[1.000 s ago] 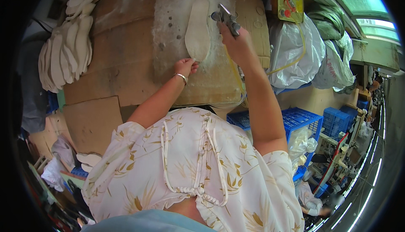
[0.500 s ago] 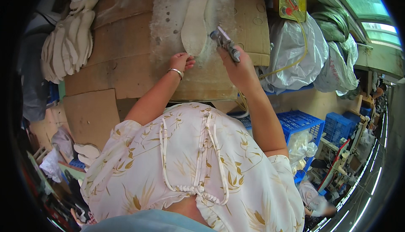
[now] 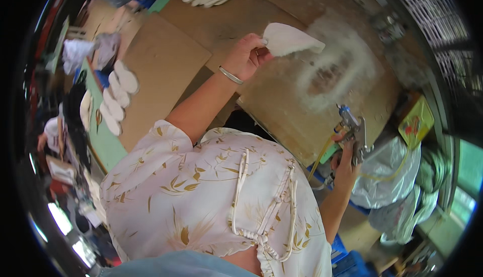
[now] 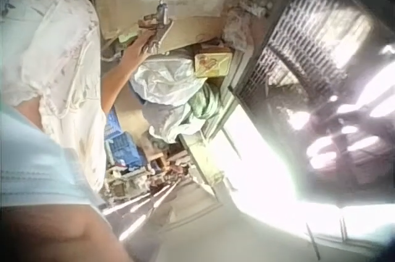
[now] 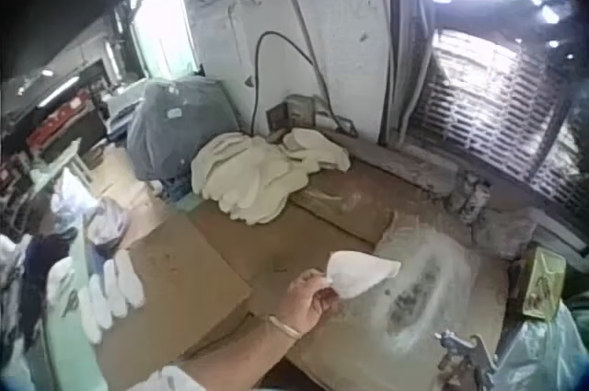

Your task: Applying adhesive to shoe insoles using a spray gun and organizing them on a workbench.

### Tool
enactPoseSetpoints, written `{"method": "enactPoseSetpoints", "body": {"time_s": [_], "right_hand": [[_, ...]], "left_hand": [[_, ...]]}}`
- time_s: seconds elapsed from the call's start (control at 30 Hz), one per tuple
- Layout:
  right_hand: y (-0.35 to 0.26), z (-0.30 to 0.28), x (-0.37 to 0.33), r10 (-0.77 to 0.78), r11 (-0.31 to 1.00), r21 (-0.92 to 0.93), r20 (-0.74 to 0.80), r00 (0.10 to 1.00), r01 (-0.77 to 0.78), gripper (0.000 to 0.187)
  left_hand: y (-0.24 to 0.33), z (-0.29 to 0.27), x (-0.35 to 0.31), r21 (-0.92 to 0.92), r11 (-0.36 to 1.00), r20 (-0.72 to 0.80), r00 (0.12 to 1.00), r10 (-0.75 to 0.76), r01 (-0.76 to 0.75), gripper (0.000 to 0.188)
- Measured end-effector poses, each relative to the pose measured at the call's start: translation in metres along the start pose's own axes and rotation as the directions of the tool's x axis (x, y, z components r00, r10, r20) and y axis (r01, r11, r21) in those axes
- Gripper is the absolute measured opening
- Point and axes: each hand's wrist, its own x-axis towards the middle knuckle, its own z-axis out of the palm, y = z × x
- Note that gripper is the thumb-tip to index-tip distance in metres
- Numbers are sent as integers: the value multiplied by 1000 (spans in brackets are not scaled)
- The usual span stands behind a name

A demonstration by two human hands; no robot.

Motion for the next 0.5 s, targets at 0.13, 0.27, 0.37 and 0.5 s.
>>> {"method": "enactPoseSetpoints", "body": {"time_s": [0.13,0.27,0.37,0.5], "right_hand": [[-3,29,-2,3,991,-130,130,991,14,29],[-1,57,2,66,986,-163,279,958,-20,27],[6,82,11,60,984,-178,336,940,1,27],[-3,124,7,93,970,-242,368,925,-1,24]], "left_hand": [[89,-57,-41,-26,946,-124,940,318,-323,1],[178,-161,-62,28,813,-322,765,559,-582,6],[261,-216,-64,122,696,-491,566,662,-708,10],[349,-311,-70,245,580,-483,421,767,-777,12]]}}
